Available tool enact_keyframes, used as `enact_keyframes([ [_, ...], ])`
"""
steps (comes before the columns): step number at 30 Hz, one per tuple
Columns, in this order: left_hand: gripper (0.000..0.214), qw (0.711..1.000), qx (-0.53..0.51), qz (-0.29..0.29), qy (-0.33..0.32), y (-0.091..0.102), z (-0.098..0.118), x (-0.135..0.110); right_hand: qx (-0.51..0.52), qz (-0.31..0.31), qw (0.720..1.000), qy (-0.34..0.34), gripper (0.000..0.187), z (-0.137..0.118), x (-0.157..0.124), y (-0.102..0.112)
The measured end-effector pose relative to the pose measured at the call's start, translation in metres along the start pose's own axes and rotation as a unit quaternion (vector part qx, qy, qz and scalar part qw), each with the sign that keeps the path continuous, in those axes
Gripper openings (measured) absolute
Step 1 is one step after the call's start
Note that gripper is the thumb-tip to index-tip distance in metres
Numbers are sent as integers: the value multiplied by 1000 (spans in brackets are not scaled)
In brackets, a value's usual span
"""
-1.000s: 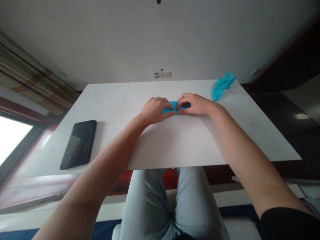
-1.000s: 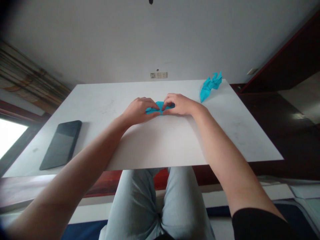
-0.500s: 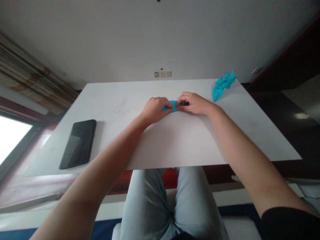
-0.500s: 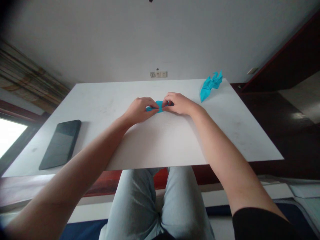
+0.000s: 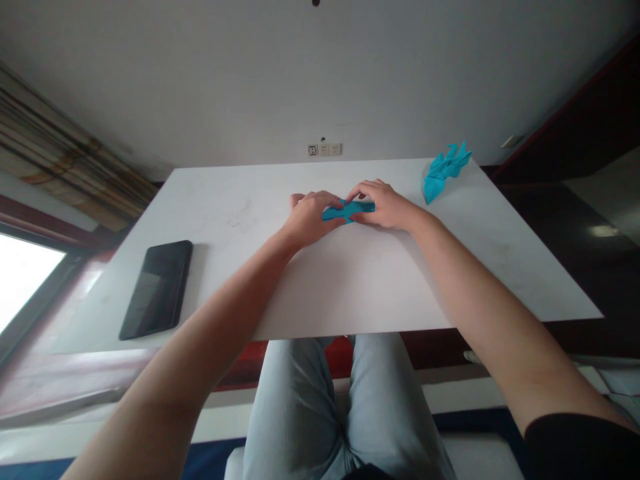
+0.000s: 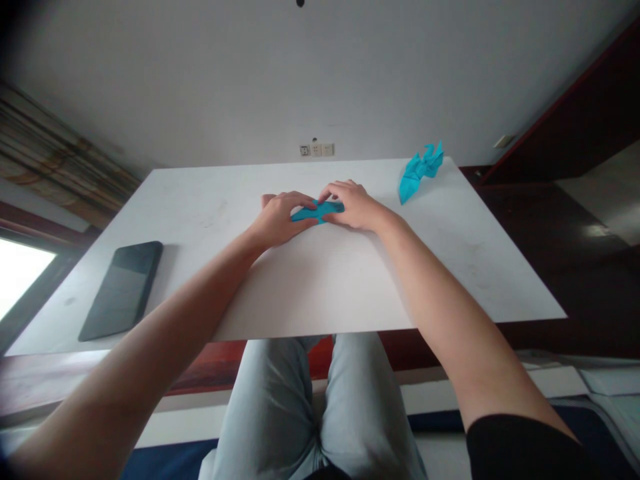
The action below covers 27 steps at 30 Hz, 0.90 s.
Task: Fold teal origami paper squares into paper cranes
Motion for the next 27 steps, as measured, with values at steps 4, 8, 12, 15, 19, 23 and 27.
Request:
enact_keyframes([
  [4,25,1000,14,12,-24,1,2,-1,2,18,1000,10,32,-3,0,2],
  [8,21,999,18,15,-45,1,4,-1,21,23,999,18,33,-1,-1,1],
  [12,24,998,18,17,-58,0,4,-1,10,-11,999,50,30,4,-2,-3],
  [15,26,998,17,17,-57,1,4,-2,-14,-18,997,68,31,4,-2,-3],
  [19,26,998,6,14,-60,1,5,-2,-63,-7,996,64,29,1,-2,-1],
  [23,26,998,-33,18,-46,-1,1,1,-85,-4,996,28,32,3,-3,-3],
  [27,21,999,-45,22,-5,-4,-4,2,-88,20,996,-3,53,7,-4,-5],
])
Point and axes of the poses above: each hand's wrist, its own x-axis towards the middle knuckle, its own y-axis out of the back of the hand, z = x × y, the point moved 6 cm from there along x, towards the middle knuckle, and after that the axes turned 4 degrees about y, right-handed, at the moved point
